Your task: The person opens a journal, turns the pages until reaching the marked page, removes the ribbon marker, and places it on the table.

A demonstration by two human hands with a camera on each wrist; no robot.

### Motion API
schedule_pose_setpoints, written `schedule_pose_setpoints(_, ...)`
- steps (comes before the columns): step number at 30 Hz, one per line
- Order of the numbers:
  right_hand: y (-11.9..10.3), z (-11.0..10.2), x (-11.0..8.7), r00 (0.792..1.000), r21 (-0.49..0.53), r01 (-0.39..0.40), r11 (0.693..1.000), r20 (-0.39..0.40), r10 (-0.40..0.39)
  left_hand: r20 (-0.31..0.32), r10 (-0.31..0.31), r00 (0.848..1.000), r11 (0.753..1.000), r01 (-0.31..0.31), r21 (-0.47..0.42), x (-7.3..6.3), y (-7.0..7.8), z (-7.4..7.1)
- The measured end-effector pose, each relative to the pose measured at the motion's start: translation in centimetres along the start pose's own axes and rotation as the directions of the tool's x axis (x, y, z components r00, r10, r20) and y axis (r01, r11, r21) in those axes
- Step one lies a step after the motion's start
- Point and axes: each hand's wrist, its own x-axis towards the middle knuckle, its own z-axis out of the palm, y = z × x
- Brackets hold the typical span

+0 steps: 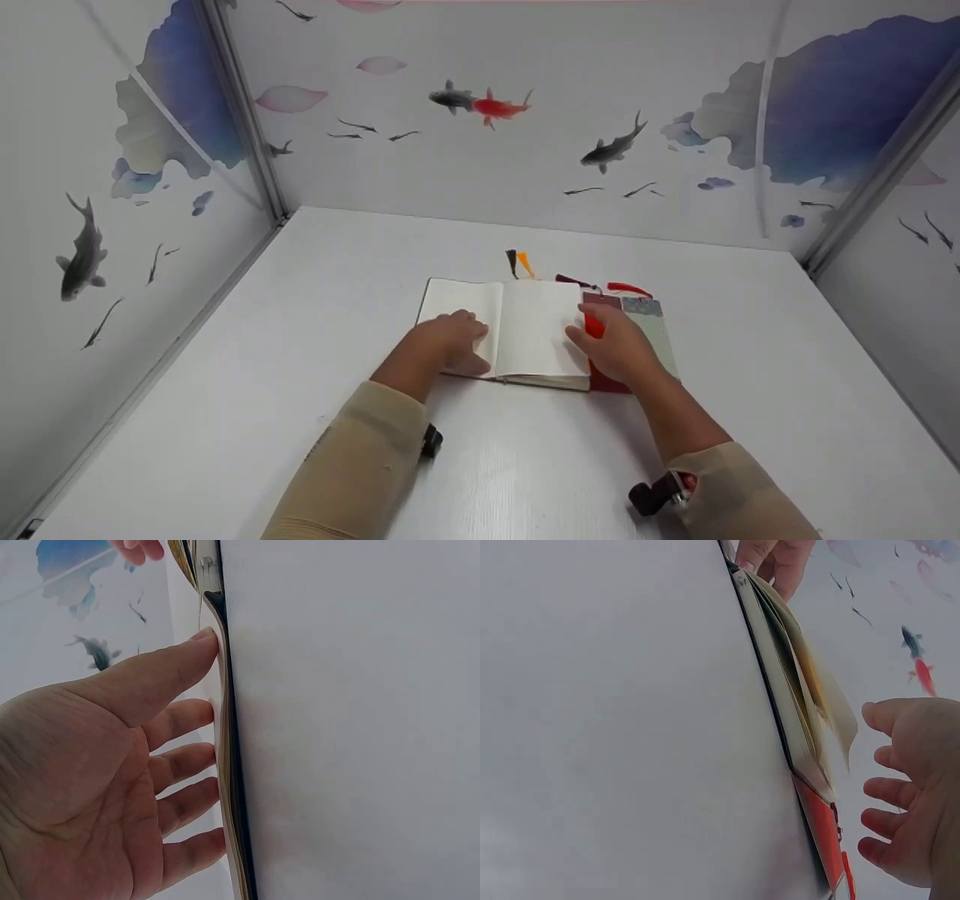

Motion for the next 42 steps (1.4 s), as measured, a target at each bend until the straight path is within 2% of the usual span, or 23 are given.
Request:
schedule_pose_setpoints(5, -0.2, 0.8, -0.2, 0.993, -0.059, 0.118, 0.991, -0.005, -0.119, -0.003, 0.006, 1.000, 1.000, -0.006, 0.003, 0.1, -0.1, 0.0)
schedule_pose_setpoints(10, -0.1, 1.5, -0.2, 0.977, -0.165, 0.210, 0.964, -0.004, -0.213, 0.002, 0.001, 1.000, 1.000, -0.001, 0.003, 0.1, 0.0, 0.0)
schedule_pose_setpoints(18, -0.2, 2.3, -0.2, 0.956, -0.362, 0.291, 0.885, 0.129, -0.262, -0.001, 0.002, 1.000, 1.000, -0.002, -0.008, 0.0, 0.0, -0.1)
schedule_pose_setpoints(22, -0.1, 2.6, -0.1, 0.938, -0.387, 0.340, 0.857, 0.201, -0.282, 0.001, 0.004, 1.000, 1.000, -0.004, -0.004, 0.1, 0.0, -0.1)
schedule_pose_setpoints(26, 0.4, 2.7, -0.3, 0.923, -0.330, 0.363, 0.871, 0.258, -0.287, 0.008, -0.004, 1.000, 1.000, 0.004, -0.006, 0.1, 0.1, -0.1)
schedule_pose_setpoints(31, 0.9, 2.7, -0.6, 0.913, -0.299, 0.381, 0.875, 0.270, -0.305, 0.011, -0.011, 1.000, 1.000, 0.011, 0.002, 0.0, 0.2, -0.2)
schedule_pose_setpoints(42, 1.1, 2.3, -0.7, 0.919, -0.295, 0.364, 0.883, 0.270, -0.289, 0.014, -0.046, 0.999, 0.999, 0.046, -0.023, 0.2, 0.2, -0.1)
